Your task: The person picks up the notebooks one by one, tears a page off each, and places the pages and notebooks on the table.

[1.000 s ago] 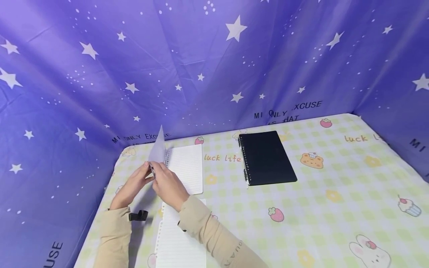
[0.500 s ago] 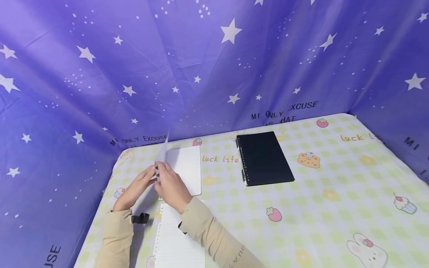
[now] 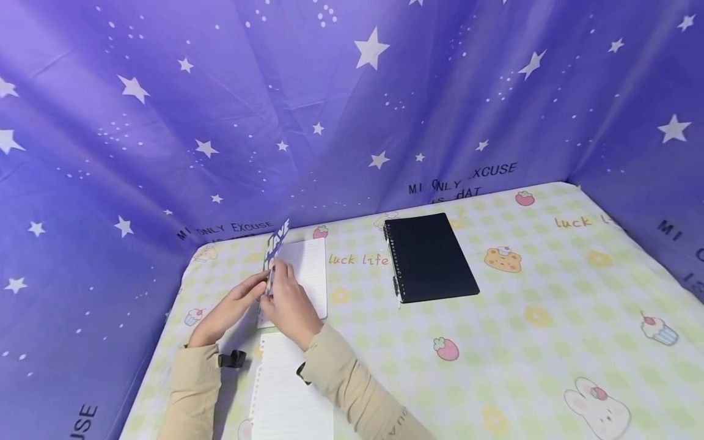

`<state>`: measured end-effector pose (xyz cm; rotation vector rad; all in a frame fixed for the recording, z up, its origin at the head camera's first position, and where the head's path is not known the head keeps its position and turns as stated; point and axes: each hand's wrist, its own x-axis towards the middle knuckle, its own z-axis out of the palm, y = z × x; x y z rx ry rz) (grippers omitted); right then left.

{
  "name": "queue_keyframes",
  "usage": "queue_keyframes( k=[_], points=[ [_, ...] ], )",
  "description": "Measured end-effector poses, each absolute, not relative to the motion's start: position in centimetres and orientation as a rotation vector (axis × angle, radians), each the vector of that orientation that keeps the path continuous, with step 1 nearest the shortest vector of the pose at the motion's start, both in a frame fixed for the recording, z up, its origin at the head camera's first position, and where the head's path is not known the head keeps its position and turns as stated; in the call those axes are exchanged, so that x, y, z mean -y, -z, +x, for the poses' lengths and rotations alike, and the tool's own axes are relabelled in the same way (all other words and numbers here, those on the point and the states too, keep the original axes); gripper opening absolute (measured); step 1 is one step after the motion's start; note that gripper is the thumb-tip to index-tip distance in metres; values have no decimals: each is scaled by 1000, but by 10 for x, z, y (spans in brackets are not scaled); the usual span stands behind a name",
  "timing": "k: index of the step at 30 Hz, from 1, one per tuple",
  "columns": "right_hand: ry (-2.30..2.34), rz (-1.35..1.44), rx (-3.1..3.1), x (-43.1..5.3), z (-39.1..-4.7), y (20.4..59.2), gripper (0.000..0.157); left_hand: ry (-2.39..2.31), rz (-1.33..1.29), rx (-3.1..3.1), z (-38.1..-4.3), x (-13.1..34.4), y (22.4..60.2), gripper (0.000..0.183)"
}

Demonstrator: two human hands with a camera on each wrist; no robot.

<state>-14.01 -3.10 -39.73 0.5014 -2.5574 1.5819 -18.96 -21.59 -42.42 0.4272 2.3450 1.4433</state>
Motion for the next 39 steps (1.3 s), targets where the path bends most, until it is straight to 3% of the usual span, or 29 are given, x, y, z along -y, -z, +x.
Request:
queue_keyframes(
  k=[14,39],
  points=[
    [-2050,199,2470,9,-150,404,68,-1348,413,-2332,-188,213,429,61],
    [-2028,-37,2655,-20,-149,428,72,-1103,592,-2477,-190,207,438,57]
  ],
)
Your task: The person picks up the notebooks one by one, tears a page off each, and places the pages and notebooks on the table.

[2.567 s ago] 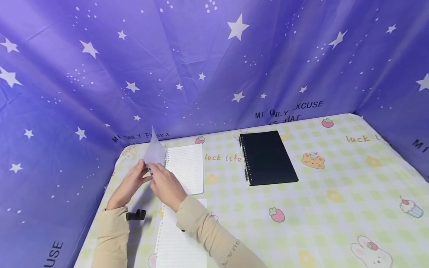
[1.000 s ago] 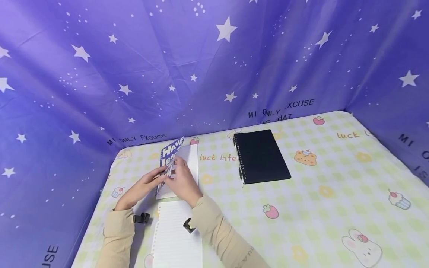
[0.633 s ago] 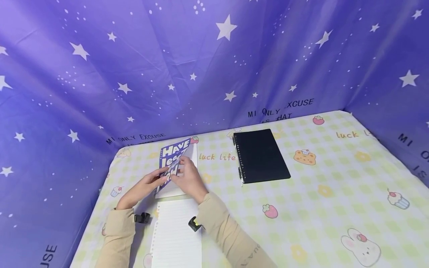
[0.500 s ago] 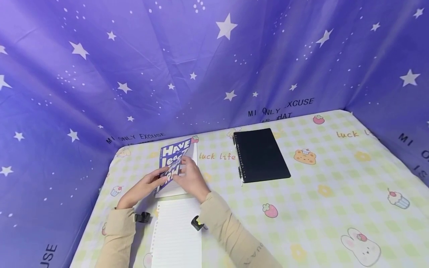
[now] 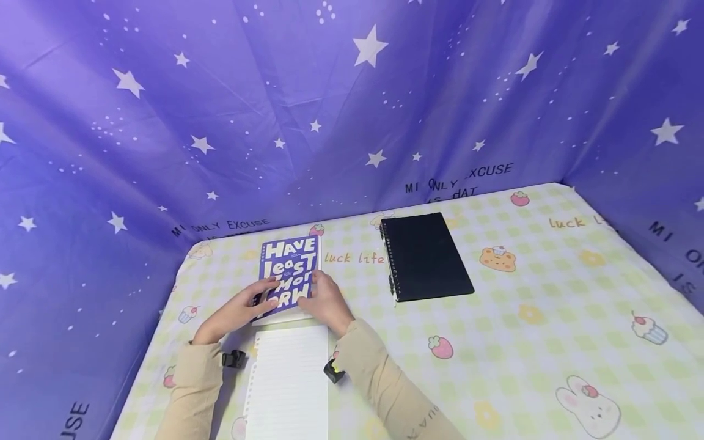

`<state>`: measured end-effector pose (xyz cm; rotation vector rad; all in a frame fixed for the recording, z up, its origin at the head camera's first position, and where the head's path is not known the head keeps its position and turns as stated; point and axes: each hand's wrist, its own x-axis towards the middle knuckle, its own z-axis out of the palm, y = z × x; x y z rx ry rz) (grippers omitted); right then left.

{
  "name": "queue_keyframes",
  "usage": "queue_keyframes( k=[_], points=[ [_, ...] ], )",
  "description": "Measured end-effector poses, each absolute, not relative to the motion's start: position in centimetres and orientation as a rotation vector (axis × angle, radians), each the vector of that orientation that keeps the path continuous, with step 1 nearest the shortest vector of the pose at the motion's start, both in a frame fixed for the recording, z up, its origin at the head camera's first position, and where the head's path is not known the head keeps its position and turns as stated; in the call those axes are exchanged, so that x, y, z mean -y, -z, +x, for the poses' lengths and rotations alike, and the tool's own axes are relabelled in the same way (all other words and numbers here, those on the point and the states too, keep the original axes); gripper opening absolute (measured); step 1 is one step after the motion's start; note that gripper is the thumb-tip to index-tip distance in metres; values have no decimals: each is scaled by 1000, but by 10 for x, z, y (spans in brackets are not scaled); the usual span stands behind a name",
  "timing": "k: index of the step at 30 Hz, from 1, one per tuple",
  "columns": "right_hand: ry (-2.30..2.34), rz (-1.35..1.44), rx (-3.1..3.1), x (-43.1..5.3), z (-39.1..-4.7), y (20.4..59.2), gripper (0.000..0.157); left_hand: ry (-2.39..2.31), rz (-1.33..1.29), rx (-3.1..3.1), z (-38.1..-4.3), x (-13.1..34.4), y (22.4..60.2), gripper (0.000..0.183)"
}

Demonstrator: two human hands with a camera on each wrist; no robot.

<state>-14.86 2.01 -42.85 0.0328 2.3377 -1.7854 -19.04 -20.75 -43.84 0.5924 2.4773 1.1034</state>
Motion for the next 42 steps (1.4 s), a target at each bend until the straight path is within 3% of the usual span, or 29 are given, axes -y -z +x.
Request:
queue_keyframes(
  k=[21,31,42],
  points=[
    [1582,16,-2487,-33,-155,445,59,-878,712,-2580,-188,197,443,57],
    [1382,-33,-2707,-35,-153,448,38,-821,707,-2598,-187,196,442,61],
    [1190,-102,-2772,-42,-154,441,30,-752,702,-2633,-181,193,437,62]
  ],
)
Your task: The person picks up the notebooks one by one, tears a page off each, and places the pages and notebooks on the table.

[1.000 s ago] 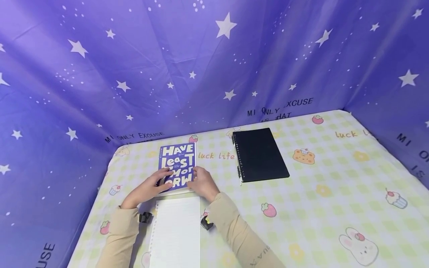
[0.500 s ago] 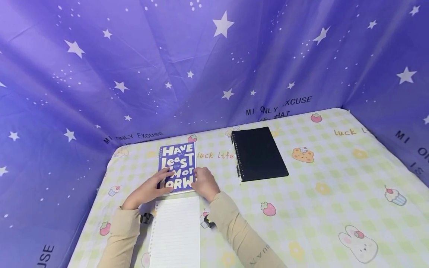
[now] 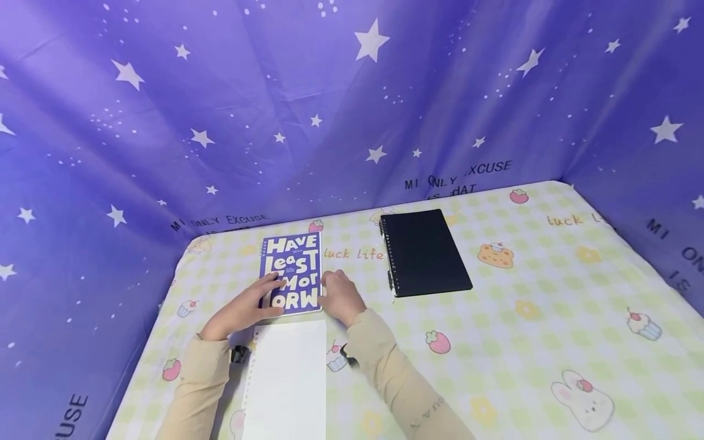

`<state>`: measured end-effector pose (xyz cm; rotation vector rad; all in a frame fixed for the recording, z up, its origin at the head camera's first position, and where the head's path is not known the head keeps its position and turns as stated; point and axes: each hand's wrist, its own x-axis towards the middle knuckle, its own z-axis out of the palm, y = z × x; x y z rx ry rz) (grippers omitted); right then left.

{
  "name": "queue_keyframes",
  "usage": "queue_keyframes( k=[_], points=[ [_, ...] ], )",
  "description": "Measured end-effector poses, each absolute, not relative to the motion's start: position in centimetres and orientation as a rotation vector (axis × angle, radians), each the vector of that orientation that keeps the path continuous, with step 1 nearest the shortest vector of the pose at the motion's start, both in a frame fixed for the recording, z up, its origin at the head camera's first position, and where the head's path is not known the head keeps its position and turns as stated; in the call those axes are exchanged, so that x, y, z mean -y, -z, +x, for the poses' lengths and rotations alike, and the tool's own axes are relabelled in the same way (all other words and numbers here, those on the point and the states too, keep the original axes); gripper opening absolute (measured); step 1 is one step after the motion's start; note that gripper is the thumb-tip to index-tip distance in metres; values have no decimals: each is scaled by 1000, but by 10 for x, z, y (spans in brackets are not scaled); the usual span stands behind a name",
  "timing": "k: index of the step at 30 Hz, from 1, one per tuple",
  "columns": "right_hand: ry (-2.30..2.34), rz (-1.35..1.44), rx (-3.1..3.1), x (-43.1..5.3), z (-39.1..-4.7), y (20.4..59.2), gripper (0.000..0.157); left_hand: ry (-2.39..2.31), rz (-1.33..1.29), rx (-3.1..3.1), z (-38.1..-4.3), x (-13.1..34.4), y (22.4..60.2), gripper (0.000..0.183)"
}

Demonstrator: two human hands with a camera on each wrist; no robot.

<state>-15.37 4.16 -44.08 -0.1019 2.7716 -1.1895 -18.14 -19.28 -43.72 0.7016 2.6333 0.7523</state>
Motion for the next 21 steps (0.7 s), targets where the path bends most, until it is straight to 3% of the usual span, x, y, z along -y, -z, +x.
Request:
queue_keyframes(
  k=[9,15,21],
  points=[
    [1142,-190,-2834,-53,-160,420,28,-839,693,-2705,-179,184,414,47],
    [1178,-303,-2897,-68,-157,407,29,-918,596,-2771,-176,170,390,50],
    [1122,-379,-2989,-90,-155,402,30,-939,686,-2812,-177,144,372,45]
  ],
)
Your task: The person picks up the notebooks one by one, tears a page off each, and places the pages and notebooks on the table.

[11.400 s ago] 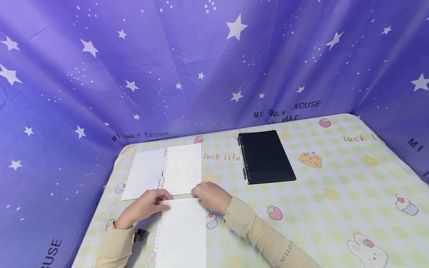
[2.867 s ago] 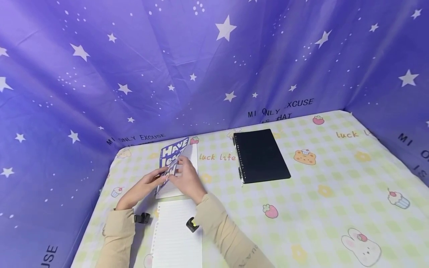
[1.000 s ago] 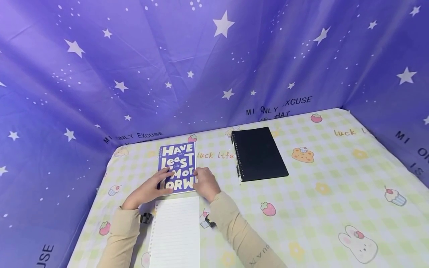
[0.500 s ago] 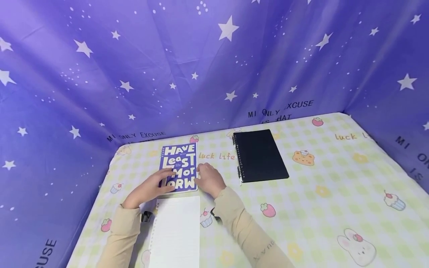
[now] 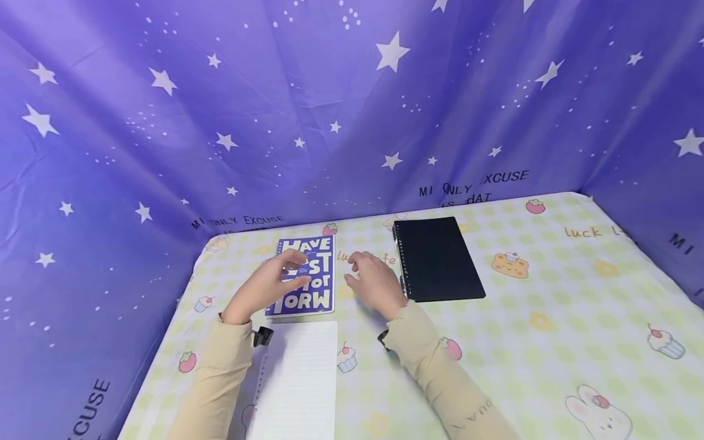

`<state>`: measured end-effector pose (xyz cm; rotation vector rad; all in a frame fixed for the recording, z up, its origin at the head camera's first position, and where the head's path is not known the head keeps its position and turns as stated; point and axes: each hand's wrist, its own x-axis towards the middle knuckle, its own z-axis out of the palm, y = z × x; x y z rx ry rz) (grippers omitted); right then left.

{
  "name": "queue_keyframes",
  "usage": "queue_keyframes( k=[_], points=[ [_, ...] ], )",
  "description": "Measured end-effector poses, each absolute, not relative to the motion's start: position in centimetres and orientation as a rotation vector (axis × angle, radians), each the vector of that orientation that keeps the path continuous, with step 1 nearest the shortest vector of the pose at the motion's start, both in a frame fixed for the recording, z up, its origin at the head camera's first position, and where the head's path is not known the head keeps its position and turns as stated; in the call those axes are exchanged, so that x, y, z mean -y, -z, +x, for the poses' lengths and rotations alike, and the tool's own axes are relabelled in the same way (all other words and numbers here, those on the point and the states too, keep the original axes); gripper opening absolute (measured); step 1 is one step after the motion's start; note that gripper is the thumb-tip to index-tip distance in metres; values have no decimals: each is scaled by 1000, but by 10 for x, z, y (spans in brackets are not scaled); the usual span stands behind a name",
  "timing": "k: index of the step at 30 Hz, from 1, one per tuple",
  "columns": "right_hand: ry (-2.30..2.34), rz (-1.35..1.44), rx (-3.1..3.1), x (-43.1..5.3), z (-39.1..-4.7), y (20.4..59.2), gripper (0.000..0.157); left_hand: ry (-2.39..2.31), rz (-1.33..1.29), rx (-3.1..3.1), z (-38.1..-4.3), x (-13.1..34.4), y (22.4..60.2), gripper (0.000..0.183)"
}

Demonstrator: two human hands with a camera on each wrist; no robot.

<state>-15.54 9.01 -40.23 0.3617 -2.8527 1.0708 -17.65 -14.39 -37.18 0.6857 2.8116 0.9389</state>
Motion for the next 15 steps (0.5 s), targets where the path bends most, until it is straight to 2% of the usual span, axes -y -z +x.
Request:
queue_keyframes(
  k=[8,15],
  points=[
    [-946,335,2809,-129,-154,398,28,-995,835,-2749,-178,107,367,42],
    [-882,305,2820,-154,-149,395,32,-1018,867,-2670,-175,79,375,41]
  ],
)
